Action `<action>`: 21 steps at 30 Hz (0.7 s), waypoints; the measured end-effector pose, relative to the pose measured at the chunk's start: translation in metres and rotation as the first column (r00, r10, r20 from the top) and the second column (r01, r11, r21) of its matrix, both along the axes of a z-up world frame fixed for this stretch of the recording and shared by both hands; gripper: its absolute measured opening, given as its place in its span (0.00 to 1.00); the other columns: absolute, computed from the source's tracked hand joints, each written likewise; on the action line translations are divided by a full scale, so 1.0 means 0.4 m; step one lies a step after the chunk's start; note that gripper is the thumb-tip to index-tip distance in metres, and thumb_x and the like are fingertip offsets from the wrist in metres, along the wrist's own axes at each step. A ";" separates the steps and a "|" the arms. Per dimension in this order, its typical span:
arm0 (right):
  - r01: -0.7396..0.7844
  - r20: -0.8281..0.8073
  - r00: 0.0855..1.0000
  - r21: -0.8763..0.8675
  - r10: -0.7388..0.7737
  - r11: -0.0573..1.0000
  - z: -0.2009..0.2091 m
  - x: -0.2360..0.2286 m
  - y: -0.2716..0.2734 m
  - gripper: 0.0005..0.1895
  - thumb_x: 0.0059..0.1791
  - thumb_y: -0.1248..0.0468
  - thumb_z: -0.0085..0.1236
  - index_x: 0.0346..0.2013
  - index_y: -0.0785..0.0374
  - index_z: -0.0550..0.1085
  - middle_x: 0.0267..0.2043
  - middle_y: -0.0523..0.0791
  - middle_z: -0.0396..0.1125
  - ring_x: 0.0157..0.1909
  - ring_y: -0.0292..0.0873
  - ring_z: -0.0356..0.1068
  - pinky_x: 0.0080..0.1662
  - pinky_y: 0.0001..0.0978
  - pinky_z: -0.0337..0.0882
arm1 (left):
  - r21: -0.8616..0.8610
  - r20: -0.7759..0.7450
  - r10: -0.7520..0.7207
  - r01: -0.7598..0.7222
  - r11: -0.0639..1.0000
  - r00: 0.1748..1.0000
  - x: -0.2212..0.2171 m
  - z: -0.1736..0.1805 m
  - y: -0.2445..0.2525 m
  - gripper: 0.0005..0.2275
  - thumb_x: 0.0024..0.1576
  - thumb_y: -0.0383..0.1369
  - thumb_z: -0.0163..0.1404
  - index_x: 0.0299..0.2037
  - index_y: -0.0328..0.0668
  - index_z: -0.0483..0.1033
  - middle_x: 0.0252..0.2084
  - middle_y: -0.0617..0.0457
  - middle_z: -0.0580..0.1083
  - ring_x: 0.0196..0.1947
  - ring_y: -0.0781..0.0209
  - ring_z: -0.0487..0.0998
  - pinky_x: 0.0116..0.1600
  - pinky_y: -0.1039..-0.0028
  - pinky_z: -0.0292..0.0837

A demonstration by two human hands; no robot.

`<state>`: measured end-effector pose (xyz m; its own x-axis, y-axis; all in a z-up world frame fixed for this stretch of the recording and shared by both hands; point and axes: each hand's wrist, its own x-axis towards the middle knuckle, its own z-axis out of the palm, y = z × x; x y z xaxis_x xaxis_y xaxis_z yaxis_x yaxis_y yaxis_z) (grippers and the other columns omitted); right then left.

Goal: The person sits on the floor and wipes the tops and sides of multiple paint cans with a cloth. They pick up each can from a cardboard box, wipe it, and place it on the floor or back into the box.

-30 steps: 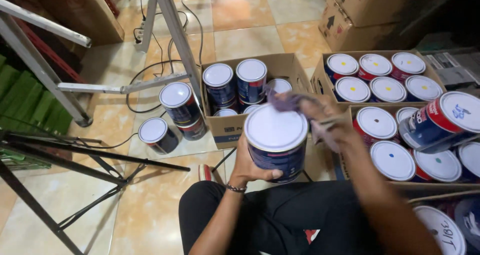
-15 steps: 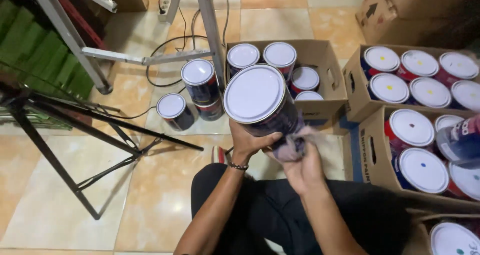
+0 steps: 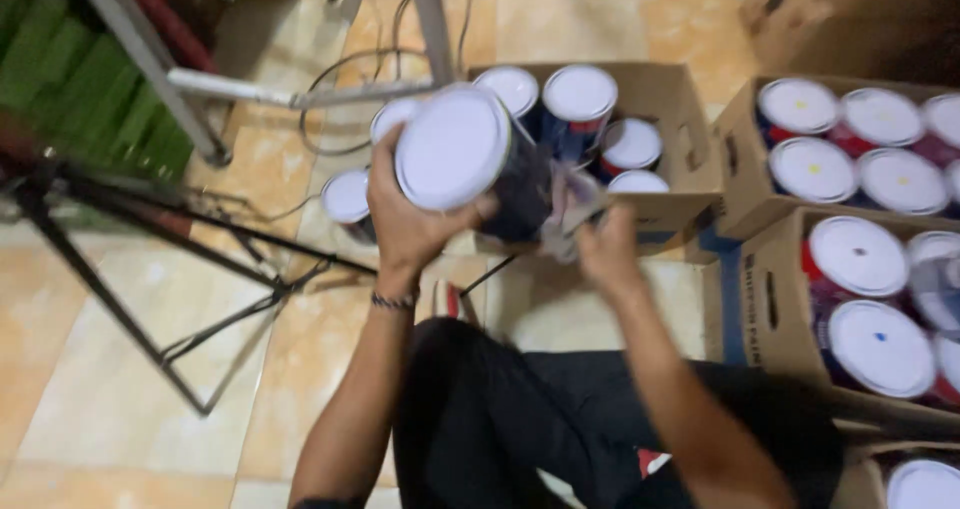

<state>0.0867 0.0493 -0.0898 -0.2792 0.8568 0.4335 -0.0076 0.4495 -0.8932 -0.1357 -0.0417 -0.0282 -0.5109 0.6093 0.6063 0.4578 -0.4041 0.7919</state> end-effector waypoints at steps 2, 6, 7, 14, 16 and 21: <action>0.026 0.093 0.995 0.096 -0.035 0.995 0.080 0.018 0.045 0.12 0.54 0.62 0.61 0.45 0.70 0.77 0.39 0.55 0.73 0.45 0.48 0.71 0.51 0.46 0.72 | 0.021 -0.023 0.088 -0.087 0.996 0.996 -0.057 0.003 0.000 0.52 0.27 0.42 0.79 0.63 0.27 0.63 0.56 0.26 0.70 0.59 0.28 0.72 0.67 0.44 0.63; 0.152 0.301 0.914 0.367 -0.272 0.918 0.091 0.104 0.208 0.10 0.56 0.60 0.65 0.48 0.62 0.79 0.36 0.53 0.70 0.38 0.53 0.71 0.43 0.45 0.68 | 0.053 -0.048 0.329 -0.326 0.944 0.943 -0.250 -0.052 0.003 0.50 0.32 0.35 0.82 0.64 0.32 0.62 0.57 0.31 0.70 0.59 0.35 0.74 0.66 0.49 0.62; 0.150 0.300 0.915 0.365 -0.269 0.919 0.073 0.114 0.240 0.10 0.56 0.60 0.65 0.48 0.62 0.79 0.36 0.53 0.70 0.38 0.53 0.71 0.43 0.45 0.68 | 0.052 -0.050 0.331 -0.328 0.943 0.942 -0.275 -0.059 0.007 0.50 0.32 0.35 0.82 0.64 0.32 0.62 0.57 0.31 0.70 0.59 0.35 0.74 0.66 0.49 0.62; 0.332 0.462 0.787 0.242 -0.409 0.912 -0.091 0.127 0.357 0.10 0.54 0.53 0.65 0.46 0.53 0.80 0.31 0.50 0.70 0.36 0.59 0.72 0.38 0.48 0.69 | -0.351 -0.023 0.669 -0.632 0.691 0.743 -0.460 -0.219 0.057 0.54 0.27 0.47 0.82 0.65 0.47 0.62 0.60 0.36 0.72 0.62 0.35 0.74 0.69 0.49 0.63; 0.343 0.504 0.758 0.232 -0.414 0.910 -0.092 0.121 0.343 0.11 0.54 0.52 0.65 0.46 0.52 0.80 0.32 0.50 0.71 0.38 0.61 0.73 0.38 0.50 0.69 | -0.443 -0.018 0.696 -0.629 0.639 0.718 -0.479 -0.269 0.074 0.56 0.26 0.49 0.82 0.66 0.46 0.61 0.60 0.37 0.73 0.62 0.37 0.74 0.70 0.50 0.62; 0.312 0.584 0.714 0.229 -0.387 0.922 -0.082 0.129 0.329 0.11 0.53 0.53 0.65 0.49 0.49 0.81 0.32 0.51 0.72 0.39 0.64 0.74 0.38 0.52 0.71 | -0.455 0.023 0.693 -0.610 0.649 0.720 -0.477 -0.347 0.112 0.54 0.26 0.47 0.80 0.64 0.43 0.61 0.60 0.36 0.72 0.62 0.34 0.73 0.69 0.48 0.66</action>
